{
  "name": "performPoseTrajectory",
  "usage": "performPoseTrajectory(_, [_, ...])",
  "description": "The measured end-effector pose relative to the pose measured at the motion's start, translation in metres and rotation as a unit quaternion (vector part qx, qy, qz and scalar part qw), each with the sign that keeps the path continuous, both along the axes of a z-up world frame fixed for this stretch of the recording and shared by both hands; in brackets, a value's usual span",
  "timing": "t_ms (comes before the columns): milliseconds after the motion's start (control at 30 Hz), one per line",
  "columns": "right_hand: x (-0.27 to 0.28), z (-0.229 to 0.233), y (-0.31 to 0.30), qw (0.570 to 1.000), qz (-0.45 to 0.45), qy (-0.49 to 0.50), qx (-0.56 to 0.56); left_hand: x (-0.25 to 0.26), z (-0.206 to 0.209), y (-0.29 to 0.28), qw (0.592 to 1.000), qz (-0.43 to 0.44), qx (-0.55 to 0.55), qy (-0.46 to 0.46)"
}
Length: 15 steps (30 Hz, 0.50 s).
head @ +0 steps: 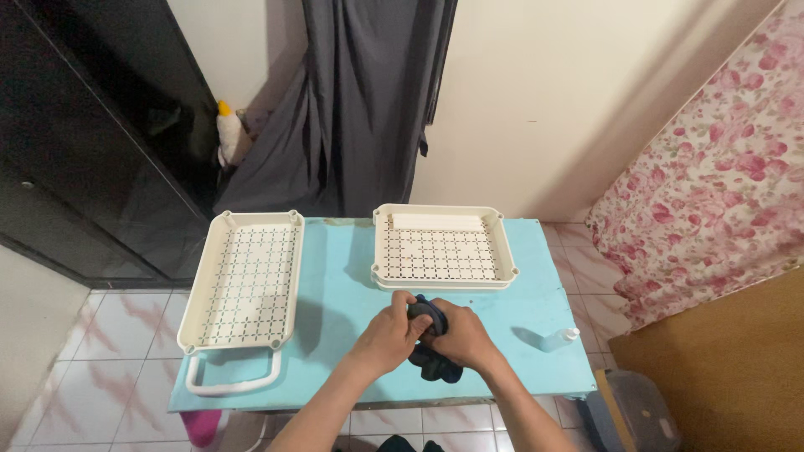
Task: The person wipes white plastic tray components with a dark cloth and assembles them into two trays on a light blue table. The person handles straight and curved white plastic pieces, places them into the tray frames, and wipes the assembled trays.
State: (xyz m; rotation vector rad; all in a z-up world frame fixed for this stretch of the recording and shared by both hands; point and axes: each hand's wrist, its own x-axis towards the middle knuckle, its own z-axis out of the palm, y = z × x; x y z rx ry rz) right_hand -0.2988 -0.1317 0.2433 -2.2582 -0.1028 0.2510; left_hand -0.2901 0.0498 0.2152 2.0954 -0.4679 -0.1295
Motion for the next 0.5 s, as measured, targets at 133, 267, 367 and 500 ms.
performPoseTrajectory(133, [-0.007,0.006,0.012,0.992,-0.044,-0.036,-0.115,0.000,-0.026,-0.004,0.990,0.070,-0.055,0.112])
performPoseTrajectory(267, [-0.009,-0.001,0.018,0.984,-0.065,-0.072,-0.150,0.004,-0.040,-0.006,0.974,0.160,-0.109,0.115])
performPoseTrajectory(367, [-0.009,-0.014,0.014,0.979,-0.082,-0.073,-0.169,0.005,-0.042,0.002,0.941,0.214,-0.158,0.207])
performPoseTrajectory(500, [-0.007,-0.036,-0.005,0.975,-0.113,-0.051,-0.187,0.006,-0.044,0.021,0.901,0.230,-0.246,0.273])
